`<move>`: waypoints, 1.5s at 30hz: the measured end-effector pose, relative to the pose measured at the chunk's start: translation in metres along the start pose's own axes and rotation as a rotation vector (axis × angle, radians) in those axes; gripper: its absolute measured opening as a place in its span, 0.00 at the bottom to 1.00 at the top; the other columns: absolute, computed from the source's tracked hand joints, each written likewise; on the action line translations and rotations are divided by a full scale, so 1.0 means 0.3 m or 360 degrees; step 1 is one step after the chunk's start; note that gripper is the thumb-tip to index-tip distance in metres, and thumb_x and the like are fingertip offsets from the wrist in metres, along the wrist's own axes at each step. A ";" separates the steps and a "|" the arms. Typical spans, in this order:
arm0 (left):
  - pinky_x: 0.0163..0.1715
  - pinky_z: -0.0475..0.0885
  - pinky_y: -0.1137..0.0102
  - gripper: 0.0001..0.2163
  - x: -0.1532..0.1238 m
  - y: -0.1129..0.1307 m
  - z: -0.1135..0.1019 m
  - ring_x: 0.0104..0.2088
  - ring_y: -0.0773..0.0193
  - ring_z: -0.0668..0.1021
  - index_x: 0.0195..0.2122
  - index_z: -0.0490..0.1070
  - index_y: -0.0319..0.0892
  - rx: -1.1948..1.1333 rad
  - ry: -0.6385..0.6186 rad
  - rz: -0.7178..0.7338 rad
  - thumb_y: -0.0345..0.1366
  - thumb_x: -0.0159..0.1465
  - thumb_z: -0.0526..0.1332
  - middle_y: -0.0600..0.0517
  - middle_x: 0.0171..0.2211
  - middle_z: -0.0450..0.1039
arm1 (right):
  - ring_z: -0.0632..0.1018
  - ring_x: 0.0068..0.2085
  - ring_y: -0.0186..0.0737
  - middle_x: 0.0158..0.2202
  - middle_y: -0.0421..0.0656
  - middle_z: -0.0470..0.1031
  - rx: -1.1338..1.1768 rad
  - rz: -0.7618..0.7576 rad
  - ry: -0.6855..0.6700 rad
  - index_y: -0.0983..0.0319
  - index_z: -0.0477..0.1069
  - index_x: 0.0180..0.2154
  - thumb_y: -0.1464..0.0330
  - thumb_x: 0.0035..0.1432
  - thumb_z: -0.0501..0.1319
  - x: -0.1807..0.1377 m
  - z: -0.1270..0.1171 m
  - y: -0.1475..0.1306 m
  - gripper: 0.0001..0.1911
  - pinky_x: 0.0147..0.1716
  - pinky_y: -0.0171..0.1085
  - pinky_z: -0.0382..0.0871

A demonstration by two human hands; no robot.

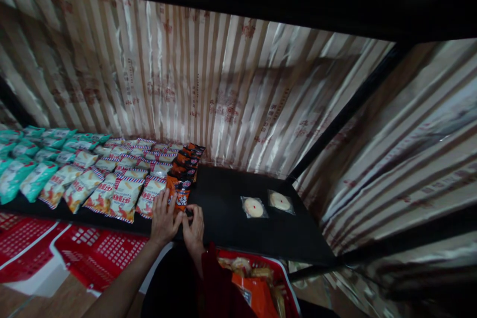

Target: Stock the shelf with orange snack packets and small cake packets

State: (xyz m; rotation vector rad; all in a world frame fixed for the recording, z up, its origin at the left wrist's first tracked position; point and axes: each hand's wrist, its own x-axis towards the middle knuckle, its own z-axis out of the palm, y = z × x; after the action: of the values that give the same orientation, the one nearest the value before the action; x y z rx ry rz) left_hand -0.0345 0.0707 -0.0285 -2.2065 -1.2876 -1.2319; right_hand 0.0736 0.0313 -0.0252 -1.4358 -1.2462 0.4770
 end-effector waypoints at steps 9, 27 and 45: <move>0.59 0.55 0.48 0.34 -0.010 -0.007 0.019 0.65 0.45 0.49 0.66 0.38 0.42 0.0062 0.0009 -0.0045 0.33 0.62 0.56 0.40 0.67 0.37 | 0.75 0.36 0.38 0.34 0.43 0.72 -0.0088 -0.0020 -0.0052 0.60 0.68 0.38 0.67 0.56 0.54 0.009 0.016 0.023 0.08 0.31 0.35 0.70; 0.58 0.56 0.48 0.34 -0.003 -0.007 0.027 0.65 0.46 0.50 0.66 0.40 0.43 0.0058 0.0002 -0.0083 0.34 0.62 0.56 0.40 0.67 0.39 | 0.72 0.52 0.41 0.51 0.48 0.71 0.0192 0.0218 -0.0013 0.60 0.69 0.50 0.58 0.61 0.49 0.067 -0.006 0.010 0.21 0.50 0.40 0.67; 0.60 0.51 0.49 0.33 -0.005 -0.017 0.032 0.66 0.47 0.46 0.66 0.38 0.44 0.0066 -0.0040 -0.0101 0.32 0.63 0.55 0.43 0.68 0.35 | 0.52 0.66 0.39 0.66 0.46 0.50 0.0278 0.0244 -0.0274 0.63 0.50 0.64 0.53 0.64 0.40 0.173 0.116 0.033 0.33 0.64 0.47 0.43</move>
State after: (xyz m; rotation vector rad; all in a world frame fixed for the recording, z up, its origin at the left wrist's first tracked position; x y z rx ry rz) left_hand -0.0340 0.0785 -0.0362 -2.1748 -1.3906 -1.1926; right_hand 0.0676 0.0942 -0.0267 -1.3684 -1.2017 0.8082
